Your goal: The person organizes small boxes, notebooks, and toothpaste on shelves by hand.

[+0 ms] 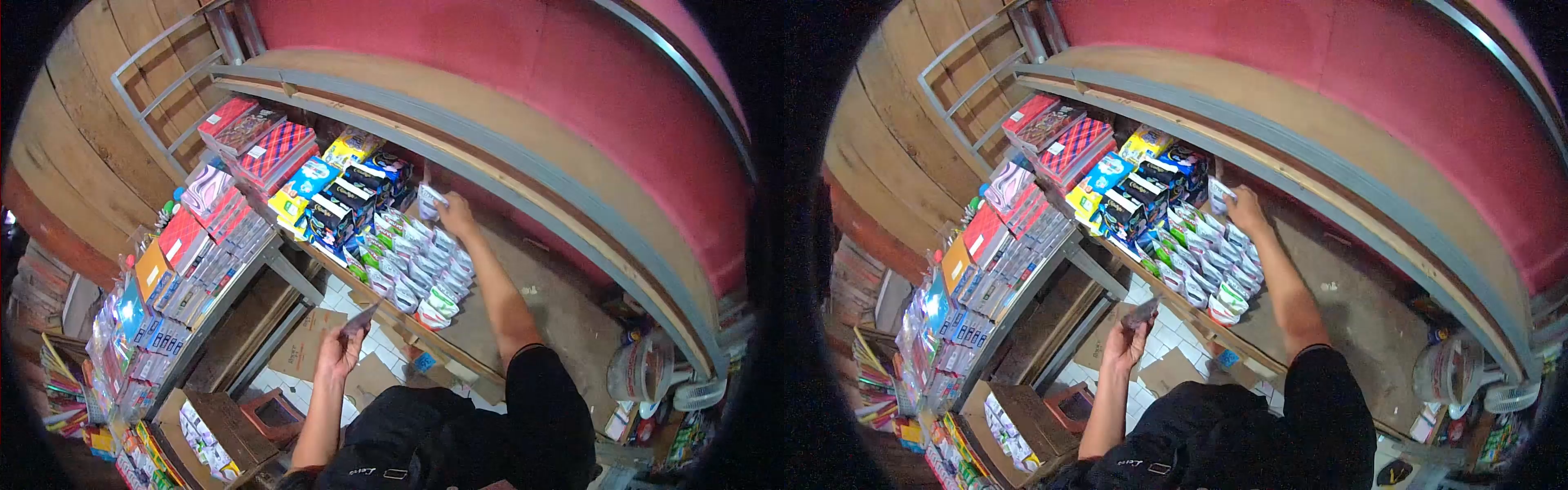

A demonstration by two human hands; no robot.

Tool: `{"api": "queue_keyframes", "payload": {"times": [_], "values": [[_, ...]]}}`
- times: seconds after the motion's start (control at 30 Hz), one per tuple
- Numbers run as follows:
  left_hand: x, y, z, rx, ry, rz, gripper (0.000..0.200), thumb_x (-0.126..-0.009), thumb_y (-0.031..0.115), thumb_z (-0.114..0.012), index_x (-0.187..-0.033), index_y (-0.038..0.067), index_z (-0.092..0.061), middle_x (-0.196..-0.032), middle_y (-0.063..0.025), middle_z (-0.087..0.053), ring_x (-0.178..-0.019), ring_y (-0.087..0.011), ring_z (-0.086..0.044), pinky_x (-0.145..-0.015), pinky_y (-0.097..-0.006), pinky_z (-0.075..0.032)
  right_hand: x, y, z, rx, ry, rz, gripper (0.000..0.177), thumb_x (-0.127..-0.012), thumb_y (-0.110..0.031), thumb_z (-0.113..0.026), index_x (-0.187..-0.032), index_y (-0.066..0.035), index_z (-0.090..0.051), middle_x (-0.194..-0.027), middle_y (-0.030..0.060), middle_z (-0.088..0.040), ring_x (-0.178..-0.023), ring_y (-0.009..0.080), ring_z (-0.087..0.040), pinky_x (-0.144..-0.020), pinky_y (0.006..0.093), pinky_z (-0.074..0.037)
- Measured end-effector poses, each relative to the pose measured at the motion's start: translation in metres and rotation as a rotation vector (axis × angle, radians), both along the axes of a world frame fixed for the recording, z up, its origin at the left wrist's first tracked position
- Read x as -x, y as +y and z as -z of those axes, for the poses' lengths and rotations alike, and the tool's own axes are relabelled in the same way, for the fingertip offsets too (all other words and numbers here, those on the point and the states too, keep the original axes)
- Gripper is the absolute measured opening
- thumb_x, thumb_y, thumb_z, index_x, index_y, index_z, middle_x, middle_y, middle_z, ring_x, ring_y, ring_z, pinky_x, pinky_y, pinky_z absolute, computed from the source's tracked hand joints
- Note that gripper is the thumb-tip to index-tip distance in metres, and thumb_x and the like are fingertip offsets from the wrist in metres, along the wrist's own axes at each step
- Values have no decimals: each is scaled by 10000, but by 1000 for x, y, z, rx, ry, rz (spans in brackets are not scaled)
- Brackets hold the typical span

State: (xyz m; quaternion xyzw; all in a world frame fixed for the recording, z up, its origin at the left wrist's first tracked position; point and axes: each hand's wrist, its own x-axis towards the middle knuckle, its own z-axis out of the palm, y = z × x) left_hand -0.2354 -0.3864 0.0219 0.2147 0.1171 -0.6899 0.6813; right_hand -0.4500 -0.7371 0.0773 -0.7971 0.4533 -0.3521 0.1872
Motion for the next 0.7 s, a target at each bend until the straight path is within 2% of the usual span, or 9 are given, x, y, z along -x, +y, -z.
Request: {"api": "queue_keyframes", "payload": {"times": [0.1,0.27,0.37,0.4,0.5,0.6,0.7], "values": [[6,9,2,7,57,-34,400,-993,150,-309,-1176,-173,-460,-1096,-273,-599,-932,-357,-651,-760,-313,-612,-24,-19,8,-166,105,-21,419,-884,-329,-571,-1056,47,-637,-1072,267,-611,-1030,435,-572,-907,459,-447],[15,20,3,-72,35,-170,381,-985,143,-347,-1168,-171,-461,-1084,-281,-592,-943,-355,-644,-763,-308,-611,-50,-49,45,-426,211,-7,521,-910,-380,-521,-1126,91,-578,-1142,331,-573,-1110,444,-552,-953,458,-435],[14,25,7,-65,72,-195,376,-980,144,-361,-1157,-171,-463,-1098,-286,-583,-956,-357,-640,-769,-306,-610,-58,-62,69,-489,261,-1,540,-914,-392,-514,-1147,92,-570,-1149,340,-568,-1117,433,-557,-960,455,-434],[13,27,10,-59,64,-192,374,-978,144,-365,-1153,-171,-463,-1102,-286,-581,-959,-357,-639,-771,-307,-610,-59,-74,91,-519,218,-30,558,-915,-409,-513,-1162,88,-567,-1152,334,-572,-1120,429,-557,-965,444,-432],[13,28,6,-87,45,-201,365,-973,138,-373,-1140,-173,-467,-1105,-289,-579,-963,-359,-638,-769,-304,-610,-59,-75,99,-516,205,-72,556,-918,-408,-512,-1184,78,-562,-1171,331,-567,-1129,422,-557,-969,430,-431],[14,27,2,-99,35,-199,358,-973,131,-373,-1137,-173,-468,-1100,-289,-581,-959,-354,-641,-767,-302,-611,-60,-80,106,-566,223,-65,513,-920,-390,-519,-1219,25,-566,-1193,300,-575,-1132,395,-565,-971,419,-430],[13,25,0,-79,6,-175,356,-977,129,-364,-1140,-169,-472,-1089,-282,-590,-952,-342,-646,-769,-301,-610,-61,-93,116,-591,353,-145,443,-914,-332,-535,-1237,-31,-575,-1198,251,-596,-1120,359,-580,-966,407,-435]]}}
